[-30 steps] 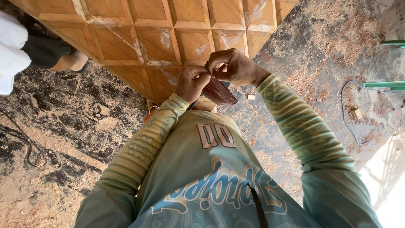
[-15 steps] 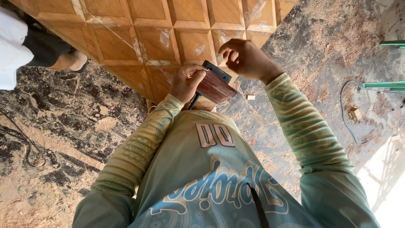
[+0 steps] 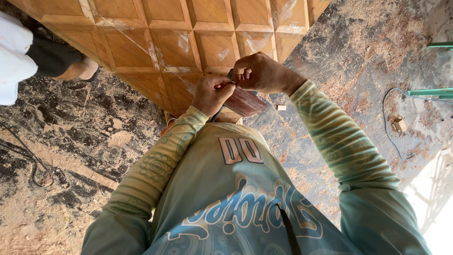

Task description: The person uses an electric sander to smooth the surface of a large wooden panel featuring a geometric 3D pattern. They systematically move the tool across the raised sections and then pause to manually adjust the sanding pad on the machine.

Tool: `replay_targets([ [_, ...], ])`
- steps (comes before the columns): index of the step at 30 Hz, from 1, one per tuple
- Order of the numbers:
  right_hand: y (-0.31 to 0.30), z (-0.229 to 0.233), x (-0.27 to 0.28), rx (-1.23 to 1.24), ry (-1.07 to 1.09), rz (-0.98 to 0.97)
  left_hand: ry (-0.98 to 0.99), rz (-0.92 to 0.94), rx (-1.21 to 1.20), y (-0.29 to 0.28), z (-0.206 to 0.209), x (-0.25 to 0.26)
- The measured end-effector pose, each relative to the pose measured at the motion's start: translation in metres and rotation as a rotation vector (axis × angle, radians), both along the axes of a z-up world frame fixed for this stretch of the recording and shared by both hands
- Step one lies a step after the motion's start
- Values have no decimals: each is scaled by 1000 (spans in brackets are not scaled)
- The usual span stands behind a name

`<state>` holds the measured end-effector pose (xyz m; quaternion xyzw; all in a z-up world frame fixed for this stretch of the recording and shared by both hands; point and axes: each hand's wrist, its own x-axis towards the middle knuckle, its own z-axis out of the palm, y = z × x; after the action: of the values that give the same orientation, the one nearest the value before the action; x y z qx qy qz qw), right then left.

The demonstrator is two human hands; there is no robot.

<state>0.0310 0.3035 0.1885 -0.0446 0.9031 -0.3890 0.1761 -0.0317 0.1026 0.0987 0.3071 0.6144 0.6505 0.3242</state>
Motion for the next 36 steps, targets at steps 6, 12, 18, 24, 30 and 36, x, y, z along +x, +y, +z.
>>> replay_targets([
  [6,1,-13,4,-106,109,17,-138,57,27,5,-8,3],
  [12,-3,-27,14,-313,249,-22,-426,53,49,6,-12,2],
  [18,1,-18,18,-463,48,-198,-263,-30,57,-2,-11,-8],
  [24,1,2,11,-214,-1,-85,-126,-64,31,-2,-2,-10],
  [30,-4,12,1,-120,2,-20,22,-96,-87,-3,5,-11],
  [36,-5,17,-1,-97,-2,-63,-49,-127,-56,-3,3,-17],
])
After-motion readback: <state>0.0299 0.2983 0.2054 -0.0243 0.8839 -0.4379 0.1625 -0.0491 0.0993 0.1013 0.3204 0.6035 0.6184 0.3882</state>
